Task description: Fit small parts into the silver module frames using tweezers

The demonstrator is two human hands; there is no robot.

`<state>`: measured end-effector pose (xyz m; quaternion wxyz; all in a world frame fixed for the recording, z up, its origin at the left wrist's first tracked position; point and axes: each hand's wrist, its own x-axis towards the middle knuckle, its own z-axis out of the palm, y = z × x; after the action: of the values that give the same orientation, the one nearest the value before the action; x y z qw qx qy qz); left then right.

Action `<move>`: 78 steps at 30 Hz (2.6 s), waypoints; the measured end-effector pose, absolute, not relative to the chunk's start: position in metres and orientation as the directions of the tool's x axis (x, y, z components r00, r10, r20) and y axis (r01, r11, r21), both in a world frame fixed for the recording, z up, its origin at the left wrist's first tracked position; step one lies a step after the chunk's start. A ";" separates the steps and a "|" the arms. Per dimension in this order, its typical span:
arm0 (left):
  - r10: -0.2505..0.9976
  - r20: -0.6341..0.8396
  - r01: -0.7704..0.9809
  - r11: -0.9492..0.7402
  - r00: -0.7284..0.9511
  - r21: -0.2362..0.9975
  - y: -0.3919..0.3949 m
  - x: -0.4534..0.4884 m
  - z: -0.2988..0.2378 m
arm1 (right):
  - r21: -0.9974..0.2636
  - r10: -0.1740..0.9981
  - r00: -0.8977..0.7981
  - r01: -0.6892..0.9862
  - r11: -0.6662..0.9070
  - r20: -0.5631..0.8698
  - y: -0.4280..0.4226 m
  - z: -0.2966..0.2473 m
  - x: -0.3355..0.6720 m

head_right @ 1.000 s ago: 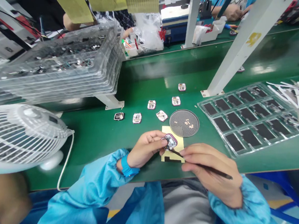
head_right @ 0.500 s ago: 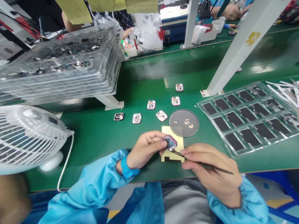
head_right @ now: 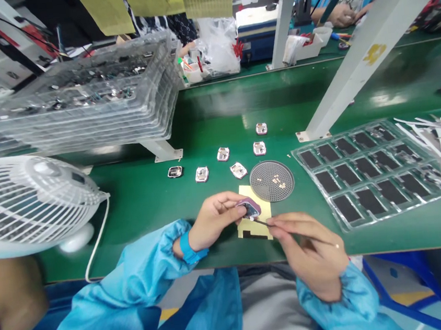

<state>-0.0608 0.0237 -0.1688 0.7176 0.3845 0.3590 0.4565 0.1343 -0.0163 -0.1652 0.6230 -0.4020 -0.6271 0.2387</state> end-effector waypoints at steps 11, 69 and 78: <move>0.966 -0.084 -0.312 0.160 0.244 0.937 0.023 -0.059 -0.167 | -0.942 0.940 0.127 0.155 0.298 0.318 -0.022 -0.168 0.130; 0.956 -0.118 0.251 0.049 0.269 0.967 0.015 -0.055 -0.176 | -0.835 0.957 -0.107 0.471 0.286 0.269 0.025 -0.177 0.144; 0.955 0.020 0.400 -0.143 0.297 0.905 0.015 -0.057 -0.172 | -0.745 0.849 -0.357 0.420 0.518 0.390 0.030 -0.174 0.141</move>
<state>-0.0574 0.0149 -0.1721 0.4270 0.6827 0.4961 0.3248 0.1411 0.0295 -0.1745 0.3937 -0.4082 -0.7773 0.2724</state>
